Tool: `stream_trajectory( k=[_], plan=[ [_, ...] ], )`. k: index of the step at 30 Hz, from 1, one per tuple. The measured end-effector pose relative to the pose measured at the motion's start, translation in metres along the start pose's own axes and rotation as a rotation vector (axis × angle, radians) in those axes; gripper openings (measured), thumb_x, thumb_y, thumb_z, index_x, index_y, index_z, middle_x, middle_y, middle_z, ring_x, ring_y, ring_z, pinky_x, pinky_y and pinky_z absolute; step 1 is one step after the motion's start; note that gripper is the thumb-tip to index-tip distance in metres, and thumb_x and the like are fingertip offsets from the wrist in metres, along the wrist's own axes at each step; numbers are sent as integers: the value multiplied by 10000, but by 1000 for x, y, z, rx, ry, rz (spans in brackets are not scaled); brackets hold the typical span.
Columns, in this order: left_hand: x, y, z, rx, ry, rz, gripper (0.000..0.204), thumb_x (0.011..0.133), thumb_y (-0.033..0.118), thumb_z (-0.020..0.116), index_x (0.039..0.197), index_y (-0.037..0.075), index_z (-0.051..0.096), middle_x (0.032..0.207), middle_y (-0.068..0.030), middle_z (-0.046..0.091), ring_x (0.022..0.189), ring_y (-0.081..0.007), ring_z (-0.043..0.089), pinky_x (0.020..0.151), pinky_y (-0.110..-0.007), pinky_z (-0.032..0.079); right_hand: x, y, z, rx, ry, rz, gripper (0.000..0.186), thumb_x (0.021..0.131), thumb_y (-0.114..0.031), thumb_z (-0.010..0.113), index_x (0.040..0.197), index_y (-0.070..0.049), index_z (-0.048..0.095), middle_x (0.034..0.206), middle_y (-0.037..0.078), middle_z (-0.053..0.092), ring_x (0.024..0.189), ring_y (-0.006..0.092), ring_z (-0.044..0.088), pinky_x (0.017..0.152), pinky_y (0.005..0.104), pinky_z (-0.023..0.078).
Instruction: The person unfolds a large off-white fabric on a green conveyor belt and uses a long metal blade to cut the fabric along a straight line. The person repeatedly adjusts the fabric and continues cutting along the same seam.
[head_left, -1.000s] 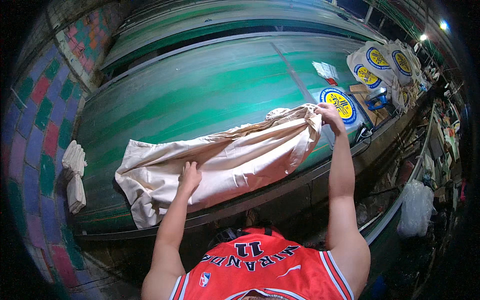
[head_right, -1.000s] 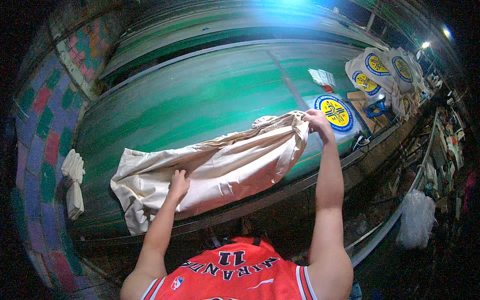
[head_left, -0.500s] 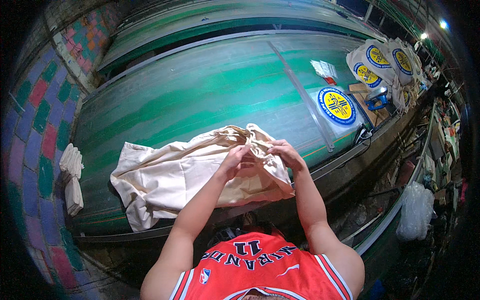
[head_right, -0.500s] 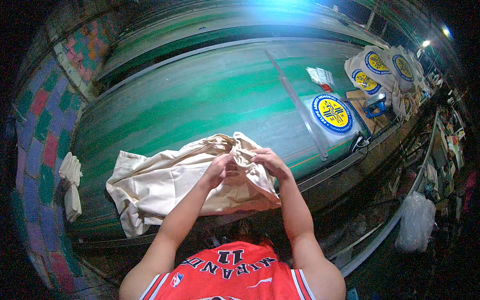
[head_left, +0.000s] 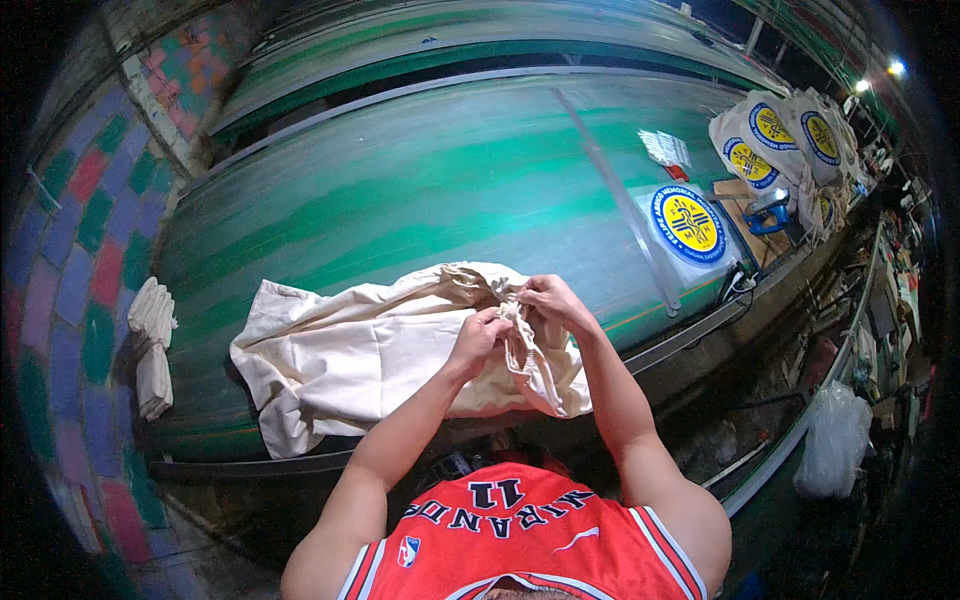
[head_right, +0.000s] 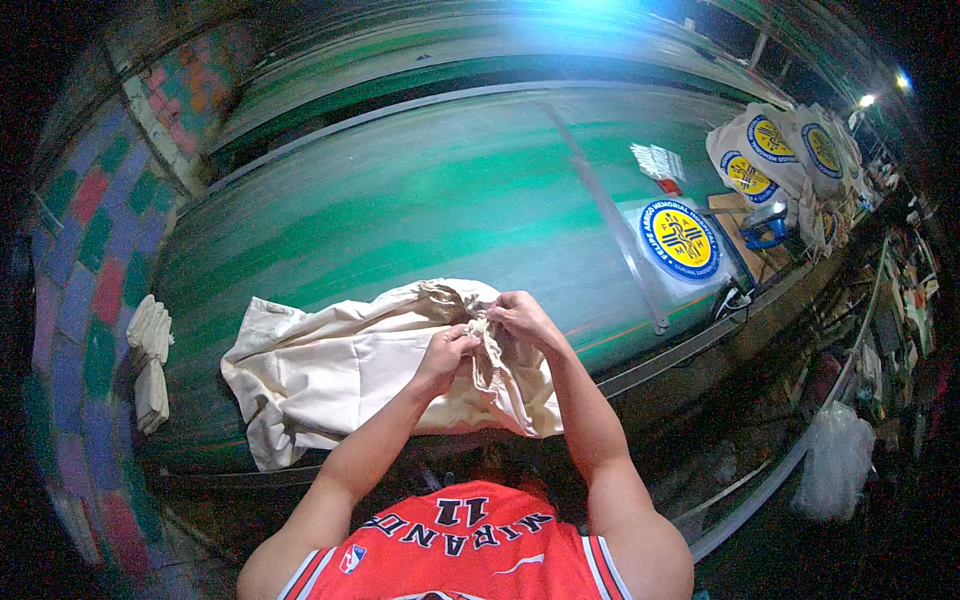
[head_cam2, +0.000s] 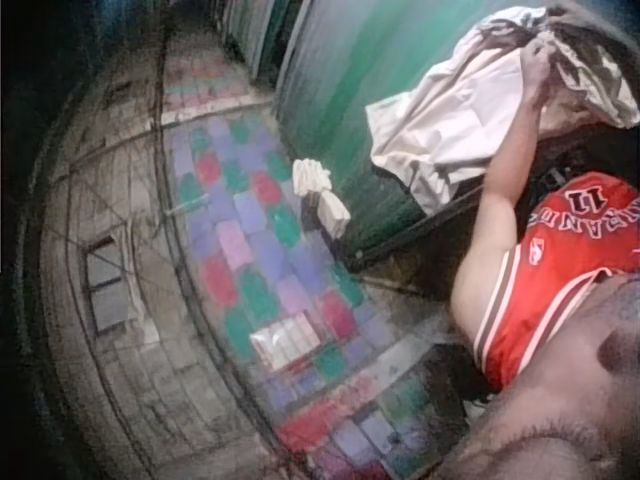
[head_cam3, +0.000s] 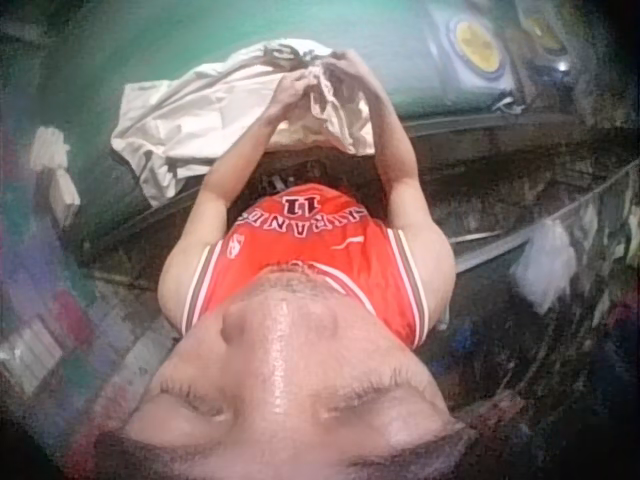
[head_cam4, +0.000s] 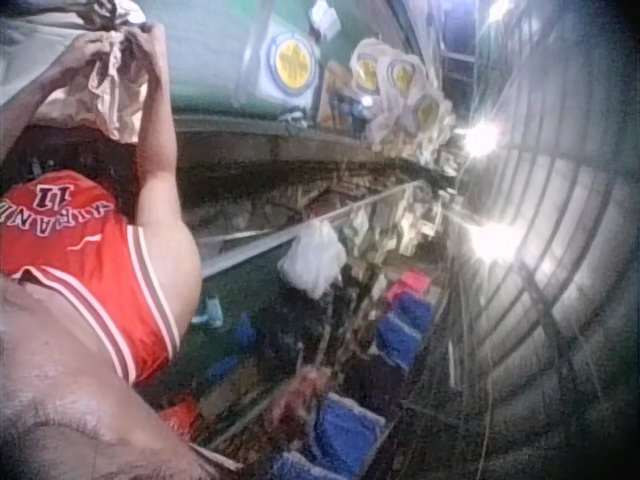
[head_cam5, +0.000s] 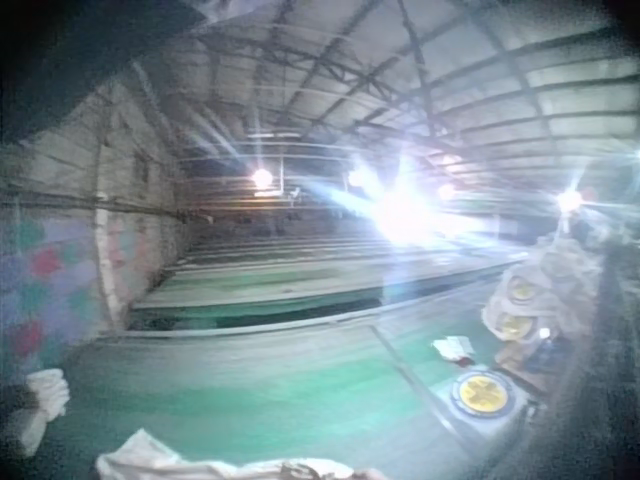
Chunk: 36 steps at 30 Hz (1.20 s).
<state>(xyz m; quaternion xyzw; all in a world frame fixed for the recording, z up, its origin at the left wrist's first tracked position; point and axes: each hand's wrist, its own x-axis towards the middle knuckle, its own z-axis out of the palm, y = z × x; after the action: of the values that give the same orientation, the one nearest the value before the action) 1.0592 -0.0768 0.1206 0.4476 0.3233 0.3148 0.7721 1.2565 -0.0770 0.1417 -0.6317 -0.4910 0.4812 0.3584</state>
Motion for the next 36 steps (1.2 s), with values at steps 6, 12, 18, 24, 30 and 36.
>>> stream_trajectory(
  k=[6,12,18,24,30,36],
  plan=[
    [-11,-4,-14,41,139,-44,77,836,-16,541,839,57,566,754,-10,590,619,-81,532,551,-238,431,5,10,14,-377,-63,-172,431,744,-302,783,997,22,657,825,130,688,793,245,661,703,383,526],
    [-15,-13,-39,-107,255,170,159,768,-30,549,892,63,583,780,1,595,695,-91,558,606,-256,460,21,5,6,-947,332,-149,293,735,-310,742,926,-108,651,828,223,688,801,439,675,720,506,545],
    [-76,32,-111,-773,-135,408,409,565,-154,479,913,25,598,993,-110,672,1016,-272,672,980,-414,539,-6,10,-111,-903,802,173,292,710,-277,683,886,-48,733,901,228,719,890,388,717,764,499,573],
    [-116,-3,-90,-372,-196,174,385,659,-90,688,1040,-37,689,1140,-84,642,1081,-208,625,970,-373,505,22,37,-41,-1149,-274,-222,297,684,-204,686,924,-33,719,963,219,711,850,430,673,807,470,544],
    [-128,-15,-82,-328,-344,-41,179,857,90,650,853,-85,689,1141,-117,585,1077,-223,606,935,-339,513,59,7,46,-637,19,-574,479,735,-154,735,1176,-50,580,904,163,688,983,375,639,852,427,512],
    [-144,-14,-96,-81,-227,-233,274,959,211,617,1040,-44,675,956,-35,639,792,-87,588,728,-236,490,51,3,99,-686,-498,-182,411,915,-382,665,1090,-10,647,798,150,691,712,206,645,634,382,511]
  ],
)
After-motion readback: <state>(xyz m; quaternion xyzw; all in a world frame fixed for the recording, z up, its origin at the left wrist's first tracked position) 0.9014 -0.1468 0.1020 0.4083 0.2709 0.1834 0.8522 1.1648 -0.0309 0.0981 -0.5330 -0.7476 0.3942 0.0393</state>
